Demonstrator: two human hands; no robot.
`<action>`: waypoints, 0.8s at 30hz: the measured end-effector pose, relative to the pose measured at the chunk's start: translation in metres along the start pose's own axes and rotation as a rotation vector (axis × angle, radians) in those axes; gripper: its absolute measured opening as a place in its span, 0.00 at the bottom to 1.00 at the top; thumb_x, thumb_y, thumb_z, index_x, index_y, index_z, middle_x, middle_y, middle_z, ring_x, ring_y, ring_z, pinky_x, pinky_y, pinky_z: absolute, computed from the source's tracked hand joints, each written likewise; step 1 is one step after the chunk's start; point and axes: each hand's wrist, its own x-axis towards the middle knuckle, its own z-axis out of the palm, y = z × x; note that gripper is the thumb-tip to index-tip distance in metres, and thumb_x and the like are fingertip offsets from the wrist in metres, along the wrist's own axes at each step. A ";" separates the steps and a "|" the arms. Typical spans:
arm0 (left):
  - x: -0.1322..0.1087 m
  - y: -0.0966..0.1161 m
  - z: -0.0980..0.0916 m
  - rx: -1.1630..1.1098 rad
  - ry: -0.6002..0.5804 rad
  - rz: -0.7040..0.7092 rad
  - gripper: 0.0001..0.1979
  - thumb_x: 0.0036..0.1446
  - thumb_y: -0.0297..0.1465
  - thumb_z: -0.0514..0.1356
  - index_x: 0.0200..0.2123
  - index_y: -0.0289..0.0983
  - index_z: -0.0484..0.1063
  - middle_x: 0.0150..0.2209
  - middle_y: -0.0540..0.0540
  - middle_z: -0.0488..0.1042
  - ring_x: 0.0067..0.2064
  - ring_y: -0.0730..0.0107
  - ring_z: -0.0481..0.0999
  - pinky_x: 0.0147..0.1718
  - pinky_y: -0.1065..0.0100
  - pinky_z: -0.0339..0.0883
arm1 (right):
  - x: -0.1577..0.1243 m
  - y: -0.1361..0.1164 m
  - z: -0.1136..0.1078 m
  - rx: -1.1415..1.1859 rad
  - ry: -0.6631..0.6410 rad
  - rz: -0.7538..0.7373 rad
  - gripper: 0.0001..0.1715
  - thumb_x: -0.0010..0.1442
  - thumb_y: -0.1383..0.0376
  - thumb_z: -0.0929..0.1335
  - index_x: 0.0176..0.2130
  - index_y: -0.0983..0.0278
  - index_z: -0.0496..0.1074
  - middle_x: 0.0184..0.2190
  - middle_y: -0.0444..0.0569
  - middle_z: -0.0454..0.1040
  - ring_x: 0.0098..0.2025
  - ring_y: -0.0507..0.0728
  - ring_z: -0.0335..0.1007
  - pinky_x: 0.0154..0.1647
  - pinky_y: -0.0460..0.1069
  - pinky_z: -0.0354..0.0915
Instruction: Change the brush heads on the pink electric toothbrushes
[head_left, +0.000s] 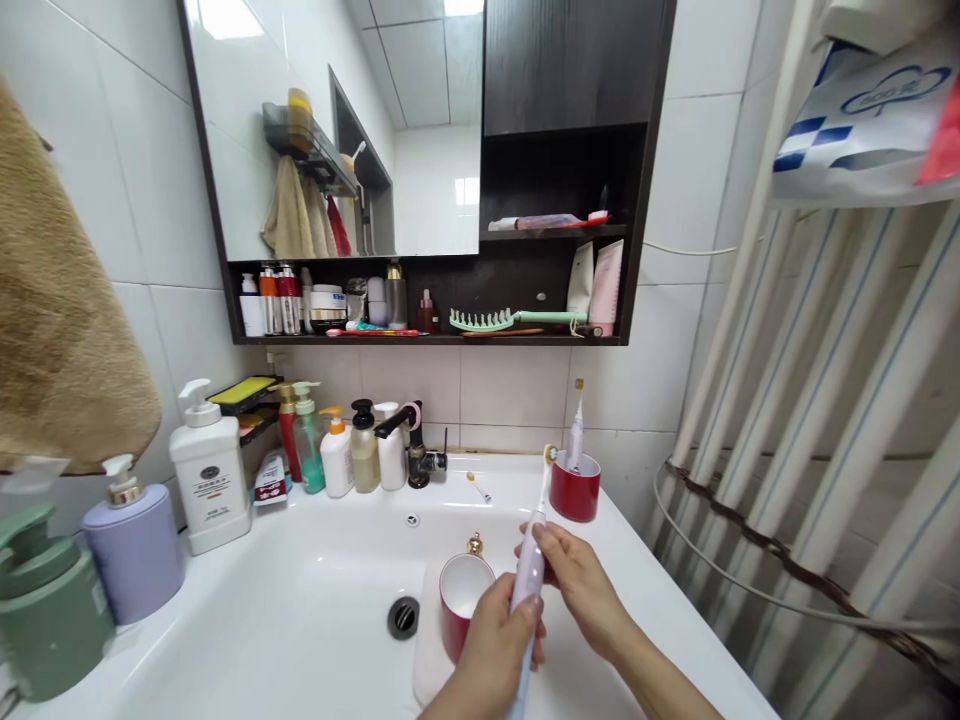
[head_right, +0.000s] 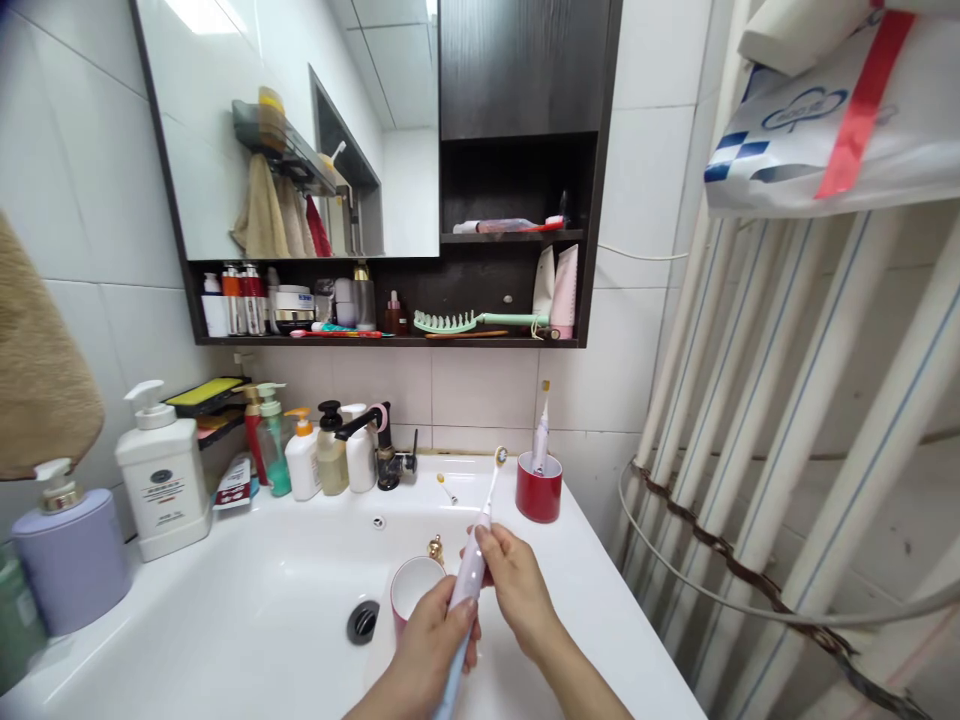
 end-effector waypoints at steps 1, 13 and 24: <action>0.000 0.005 -0.006 0.040 0.044 0.043 0.14 0.43 0.39 0.48 0.29 0.34 0.58 0.22 0.51 0.61 0.21 0.79 0.61 0.21 0.74 0.55 | 0.001 -0.003 0.004 -0.004 0.003 -0.038 0.17 0.45 0.55 0.60 0.29 0.66 0.63 0.20 0.43 0.66 0.20 0.49 0.60 0.22 0.45 0.58; -0.026 0.001 -0.063 1.083 0.151 0.143 0.15 0.37 0.26 0.50 0.34 0.37 0.61 0.35 0.48 0.63 0.37 0.68 0.59 0.37 0.69 0.49 | 0.037 0.018 0.049 -0.537 0.140 -0.368 0.13 0.47 0.58 0.57 0.24 0.64 0.62 0.16 0.42 0.62 0.20 0.50 0.56 0.20 0.44 0.54; -0.014 -0.001 -0.059 1.356 -0.051 0.085 0.13 0.41 0.24 0.45 0.28 0.37 0.66 0.33 0.48 0.65 0.35 0.68 0.61 0.34 0.69 0.51 | 0.041 0.048 0.047 -0.630 0.125 -0.301 0.14 0.47 0.60 0.56 0.24 0.65 0.64 0.16 0.44 0.65 0.20 0.52 0.60 0.22 0.46 0.55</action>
